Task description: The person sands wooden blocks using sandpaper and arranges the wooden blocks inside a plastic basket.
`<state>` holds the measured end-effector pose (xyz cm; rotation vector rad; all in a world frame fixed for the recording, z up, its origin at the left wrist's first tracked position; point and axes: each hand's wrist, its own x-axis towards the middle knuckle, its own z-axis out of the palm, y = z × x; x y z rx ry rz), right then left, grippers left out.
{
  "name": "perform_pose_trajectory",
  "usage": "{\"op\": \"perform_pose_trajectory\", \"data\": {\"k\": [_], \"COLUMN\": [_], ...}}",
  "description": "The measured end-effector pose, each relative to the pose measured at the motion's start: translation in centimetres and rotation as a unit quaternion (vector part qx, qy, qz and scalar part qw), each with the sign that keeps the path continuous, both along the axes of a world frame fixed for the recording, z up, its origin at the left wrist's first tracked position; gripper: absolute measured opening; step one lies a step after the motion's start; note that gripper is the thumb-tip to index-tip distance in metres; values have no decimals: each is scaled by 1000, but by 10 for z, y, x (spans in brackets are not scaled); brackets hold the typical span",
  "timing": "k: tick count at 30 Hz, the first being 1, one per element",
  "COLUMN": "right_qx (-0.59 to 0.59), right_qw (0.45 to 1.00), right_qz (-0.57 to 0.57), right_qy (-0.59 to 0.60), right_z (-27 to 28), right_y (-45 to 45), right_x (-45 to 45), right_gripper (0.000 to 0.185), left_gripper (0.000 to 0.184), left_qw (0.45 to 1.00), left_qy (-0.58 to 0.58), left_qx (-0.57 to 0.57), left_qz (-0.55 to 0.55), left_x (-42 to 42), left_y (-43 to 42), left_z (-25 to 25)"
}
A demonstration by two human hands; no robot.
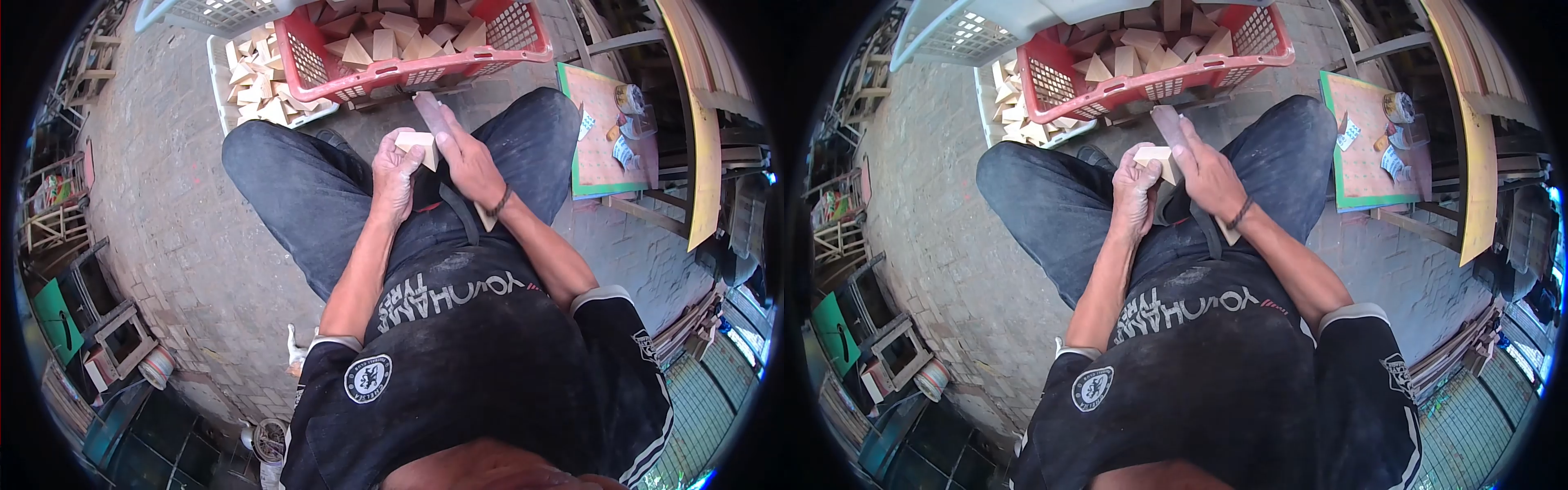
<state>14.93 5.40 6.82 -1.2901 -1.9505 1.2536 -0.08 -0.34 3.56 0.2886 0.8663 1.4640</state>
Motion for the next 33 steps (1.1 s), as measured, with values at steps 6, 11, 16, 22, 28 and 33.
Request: {"op": "perform_pose_trajectory", "data": {"k": [6,11,16,22,28,33], "right_qx": [123,107,124,70,28,103], "right_qw": [992,992,991,994,1000,992], "right_qz": [28,48,49,77,5,60], "right_qy": [-1,-36,-14,-21,-13,-35], "right_z": [-1,20,3,32,2,26], "right_y": [-6,-15,-3,-25,6,-20], "right_x": [-2,-2,-1,-5,-4,-6], "right_gripper": [57,58,58,57,56,59], "left_gripper": [50,48,50,45,48,47], "left_qw": [999,1000,1000,1000,1000,1000], "left_qy": [-17,-8,-15,-7,-23,-11], "left_qx": [-25,-8,-8,-6,5,-3], "left_qz": [25,13,-5,20,9,26], "left_x": [1,-1,-1,0,0,0], "left_y": [2,5,0,2,2,4], "left_z": [-5,8,3,14,6,5]}}
